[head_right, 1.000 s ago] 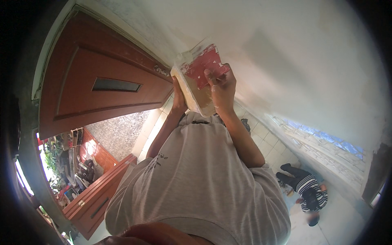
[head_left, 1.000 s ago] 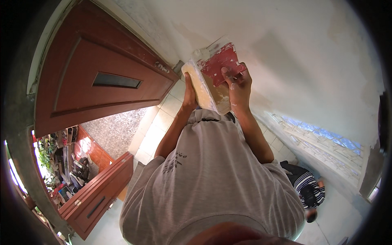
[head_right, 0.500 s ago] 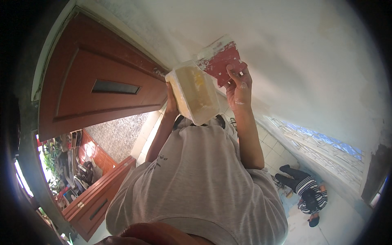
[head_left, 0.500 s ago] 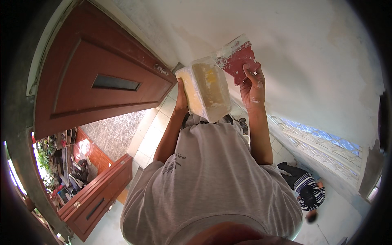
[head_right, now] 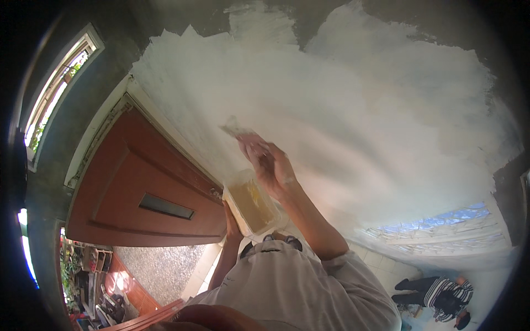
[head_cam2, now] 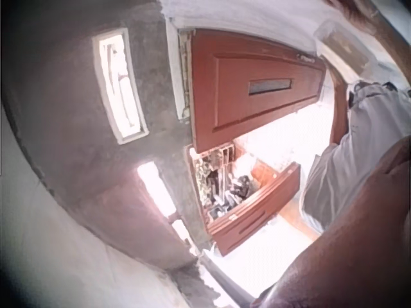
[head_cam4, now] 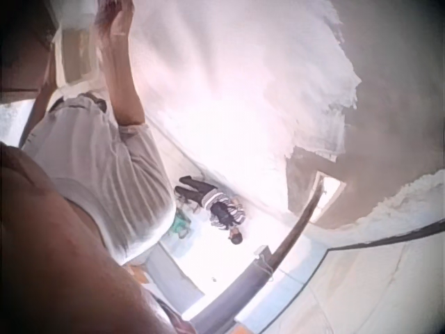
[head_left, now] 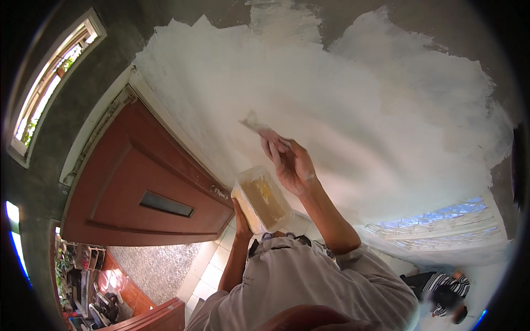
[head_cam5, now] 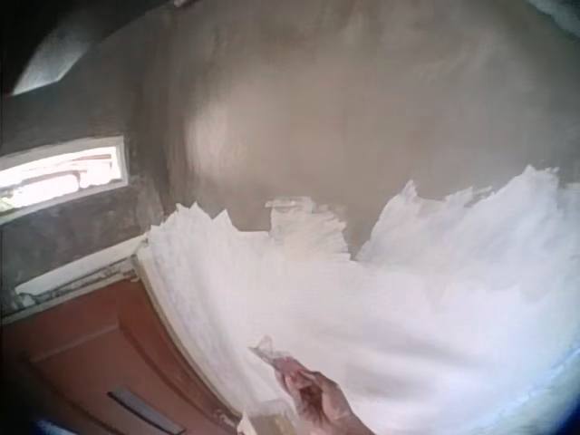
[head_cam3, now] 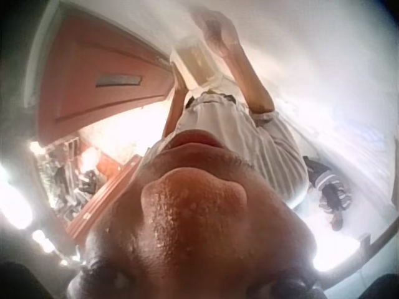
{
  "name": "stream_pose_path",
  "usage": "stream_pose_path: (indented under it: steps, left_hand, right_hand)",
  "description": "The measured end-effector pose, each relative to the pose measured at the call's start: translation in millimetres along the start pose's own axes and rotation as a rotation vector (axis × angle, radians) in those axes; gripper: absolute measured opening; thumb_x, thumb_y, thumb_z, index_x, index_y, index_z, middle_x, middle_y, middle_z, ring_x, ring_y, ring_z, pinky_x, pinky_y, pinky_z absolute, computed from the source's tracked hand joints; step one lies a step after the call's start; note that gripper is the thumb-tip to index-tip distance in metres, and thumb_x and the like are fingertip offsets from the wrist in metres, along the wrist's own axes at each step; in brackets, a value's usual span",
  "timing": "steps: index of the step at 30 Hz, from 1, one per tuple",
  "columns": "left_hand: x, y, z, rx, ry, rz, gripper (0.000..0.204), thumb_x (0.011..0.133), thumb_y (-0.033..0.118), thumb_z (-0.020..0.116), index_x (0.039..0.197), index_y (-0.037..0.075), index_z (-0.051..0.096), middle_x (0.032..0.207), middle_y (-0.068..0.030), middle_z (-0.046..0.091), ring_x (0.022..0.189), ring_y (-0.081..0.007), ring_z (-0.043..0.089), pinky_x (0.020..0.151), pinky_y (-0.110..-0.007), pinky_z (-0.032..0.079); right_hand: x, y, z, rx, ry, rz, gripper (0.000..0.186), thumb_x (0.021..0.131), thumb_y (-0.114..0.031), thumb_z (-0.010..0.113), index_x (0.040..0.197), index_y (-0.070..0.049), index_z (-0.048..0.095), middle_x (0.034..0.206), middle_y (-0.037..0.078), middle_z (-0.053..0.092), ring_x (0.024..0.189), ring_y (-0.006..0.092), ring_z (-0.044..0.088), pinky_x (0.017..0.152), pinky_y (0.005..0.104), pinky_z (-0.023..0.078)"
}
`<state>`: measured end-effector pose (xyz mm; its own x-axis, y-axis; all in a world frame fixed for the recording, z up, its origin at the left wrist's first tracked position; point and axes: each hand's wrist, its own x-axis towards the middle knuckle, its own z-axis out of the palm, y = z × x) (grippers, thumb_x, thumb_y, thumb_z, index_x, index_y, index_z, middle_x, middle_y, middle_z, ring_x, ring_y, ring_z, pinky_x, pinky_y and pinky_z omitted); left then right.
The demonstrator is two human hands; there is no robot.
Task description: The person applies plaster to a concrete wall using a hand-held plastic spreader while holding a container of plaster.
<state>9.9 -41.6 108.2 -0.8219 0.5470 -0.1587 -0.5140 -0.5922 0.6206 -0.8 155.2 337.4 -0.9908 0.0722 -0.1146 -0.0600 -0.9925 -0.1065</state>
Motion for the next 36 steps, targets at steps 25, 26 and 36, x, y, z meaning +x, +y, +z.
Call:
stream_pose_path:
  steps: [25,26,36]
  left_hand:
    - [-32.6,10.3,-12.4,-0.044,0.168,0.146,0.077,0.104,0.065,0.037,0.158,0.01,0.031,0.149,-0.0105,0.049,0.131,-0.0251,0.054,0.107,-0.039,0.049]
    - [-30.8,7.9,-15.7,-0.05,0.167,0.15,0.077,0.104,0.065,0.037,0.158,0.01,0.031,0.15,-0.0106,0.049,0.131,-0.0252,0.054,0.107,-0.038,0.049]
    - [-17.9,5.3,-20.6,0.0,0.204,0.12,0.079,0.103,0.067,0.038,0.157,0.01,0.031,0.15,-0.0111,0.048,0.129,-0.025,0.055,0.106,-0.038,0.049]
  right_hand:
    - [41.2,-46.8,147.3,0.659,-0.727,-0.093,0.031,0.1,0.005,0.04,0.124,0.014,0.059,0.139,0.024,0.055,0.133,0.0369,0.054,0.103,0.0417,0.06]
    - [35.4,-36.7,142.0,0.657,-0.726,-0.09,0.031,0.1,0.005,0.04,0.124,0.014,0.059,0.139,0.024,0.055,0.133,0.0369,0.054,0.103,0.0417,0.06]
    - [151.6,2.4,133.9,0.294,-0.264,-0.313,0.035,0.098,0.008,0.045,0.131,0.018,0.051,0.13,0.026,0.061,0.123,0.0364,0.062,0.102,0.0377,0.061]
